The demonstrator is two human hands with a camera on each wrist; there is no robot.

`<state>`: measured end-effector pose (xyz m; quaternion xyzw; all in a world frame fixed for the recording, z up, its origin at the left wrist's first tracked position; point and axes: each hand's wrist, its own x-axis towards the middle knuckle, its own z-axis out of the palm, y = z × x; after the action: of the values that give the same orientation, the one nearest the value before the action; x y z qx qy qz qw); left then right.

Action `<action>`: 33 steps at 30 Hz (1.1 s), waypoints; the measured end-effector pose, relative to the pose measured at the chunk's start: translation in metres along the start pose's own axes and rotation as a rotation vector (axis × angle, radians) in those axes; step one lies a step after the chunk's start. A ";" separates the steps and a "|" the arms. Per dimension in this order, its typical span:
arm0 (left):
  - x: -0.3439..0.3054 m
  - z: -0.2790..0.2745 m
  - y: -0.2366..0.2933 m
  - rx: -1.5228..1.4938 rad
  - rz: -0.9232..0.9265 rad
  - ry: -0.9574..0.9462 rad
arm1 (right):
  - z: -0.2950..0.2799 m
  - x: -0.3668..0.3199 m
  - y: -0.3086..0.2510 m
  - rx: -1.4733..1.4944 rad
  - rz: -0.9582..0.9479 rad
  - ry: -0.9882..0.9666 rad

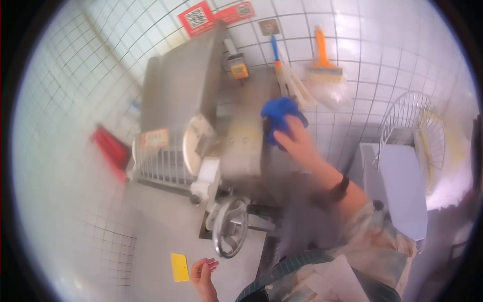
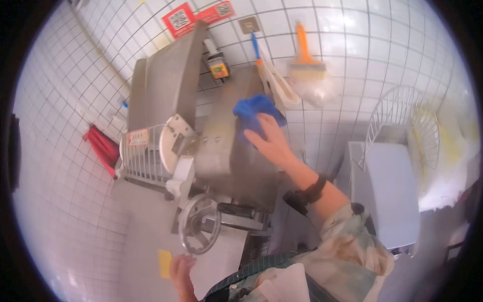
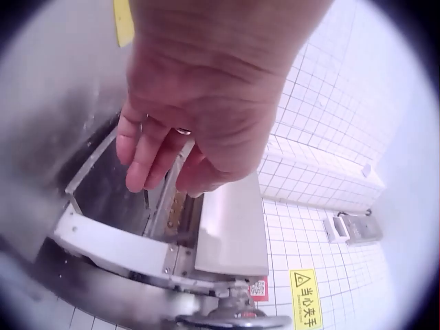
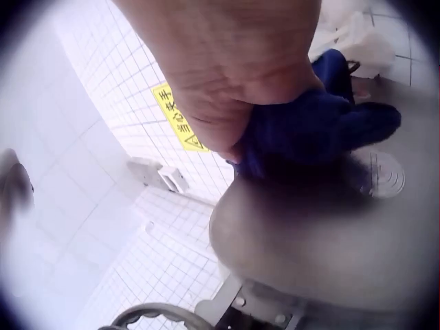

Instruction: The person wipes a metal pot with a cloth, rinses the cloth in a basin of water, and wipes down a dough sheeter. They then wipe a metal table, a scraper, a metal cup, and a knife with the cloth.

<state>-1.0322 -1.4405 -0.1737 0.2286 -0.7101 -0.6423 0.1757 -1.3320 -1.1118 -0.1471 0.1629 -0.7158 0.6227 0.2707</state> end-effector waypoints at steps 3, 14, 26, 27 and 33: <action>0.009 -0.034 -0.024 -0.030 -0.086 0.061 | 0.004 0.008 -0.015 -0.175 -0.030 -0.111; 0.094 -0.119 -0.127 0.681 0.407 0.147 | 0.102 0.129 -0.200 -0.022 -0.127 -0.212; 0.083 -0.086 -0.094 0.781 0.434 0.001 | 0.228 0.226 -0.179 -0.032 -0.027 -0.535; 0.080 -0.079 -0.087 0.740 0.441 0.009 | 0.223 0.224 -0.180 0.114 -0.001 -0.686; 0.080 -0.008 -0.017 0.598 0.307 0.114 | 0.194 0.248 -0.173 0.422 0.046 -0.832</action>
<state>-1.0929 -1.4925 -0.1933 0.1961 -0.8822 -0.3576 0.2351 -1.4679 -1.3062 0.1234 0.4345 -0.6247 0.6422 -0.0922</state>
